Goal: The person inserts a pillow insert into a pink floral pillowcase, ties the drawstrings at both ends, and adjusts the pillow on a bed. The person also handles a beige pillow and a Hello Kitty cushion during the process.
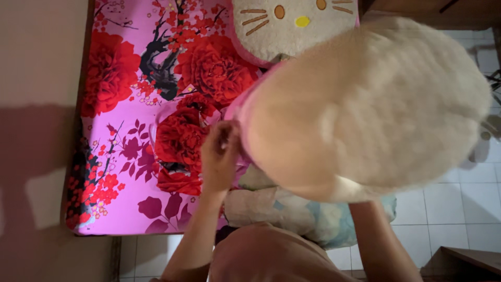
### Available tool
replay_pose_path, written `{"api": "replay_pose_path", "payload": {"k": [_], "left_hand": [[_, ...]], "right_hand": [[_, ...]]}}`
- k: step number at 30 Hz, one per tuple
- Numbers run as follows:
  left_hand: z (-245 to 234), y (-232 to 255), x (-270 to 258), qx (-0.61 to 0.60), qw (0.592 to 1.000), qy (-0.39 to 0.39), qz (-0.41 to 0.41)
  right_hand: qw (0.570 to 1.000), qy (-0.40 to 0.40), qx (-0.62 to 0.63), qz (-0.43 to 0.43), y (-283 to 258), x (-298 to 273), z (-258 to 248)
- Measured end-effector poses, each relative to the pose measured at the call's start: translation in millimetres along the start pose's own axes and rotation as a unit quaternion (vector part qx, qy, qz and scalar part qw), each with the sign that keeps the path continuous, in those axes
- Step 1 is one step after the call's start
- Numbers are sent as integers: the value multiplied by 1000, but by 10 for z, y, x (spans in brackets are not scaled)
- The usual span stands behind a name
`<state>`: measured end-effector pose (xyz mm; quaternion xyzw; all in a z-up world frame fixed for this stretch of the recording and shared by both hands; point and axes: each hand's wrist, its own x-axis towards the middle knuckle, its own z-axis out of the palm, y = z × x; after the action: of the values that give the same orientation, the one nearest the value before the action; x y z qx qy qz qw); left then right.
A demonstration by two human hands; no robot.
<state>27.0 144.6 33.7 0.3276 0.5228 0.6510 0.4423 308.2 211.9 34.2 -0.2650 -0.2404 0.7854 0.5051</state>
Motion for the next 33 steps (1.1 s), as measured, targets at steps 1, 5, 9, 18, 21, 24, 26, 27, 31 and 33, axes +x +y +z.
{"api": "replay_pose_path", "payload": {"k": [1, 5, 9, 18, 21, 24, 26, 27, 31, 33], "left_hand": [[-50, 17, 57, -5, 1000, 1, 29], [-302, 99, 129, -32, 999, 0, 1], [-444, 116, 40, -134, 987, -78, -47], [-118, -201, 95, -414, 897, -56, -147], [35, -304, 176, -401, 912, -21, -87], [111, -457, 227, -380, 923, -5, -57], [160, -580, 248, -377, 925, -11, -42], [202, -640, 246, -379, 925, -21, -26], [488, -790, 133, -373, 925, -71, -13], [651, -772, 53, -391, 915, -84, -51]], "right_hand": [[999, -14, 38, 15, 63, 38, 10], [976, -66, 176, 108, 418, -133, 19], [956, -75, 197, 203, 643, -278, -50], [983, -82, -47, 157, 788, 201, 150], [884, -49, -464, 40, 369, 4, 446], [716, 90, -689, -63, -251, -545, 867], [658, 56, -675, -329, -489, -992, 1223], [637, 43, -668, -383, -532, -1053, 1380], [435, 3, -767, -472, -496, -661, 1715], [301, 24, -779, -549, -396, -212, 1681]]}}
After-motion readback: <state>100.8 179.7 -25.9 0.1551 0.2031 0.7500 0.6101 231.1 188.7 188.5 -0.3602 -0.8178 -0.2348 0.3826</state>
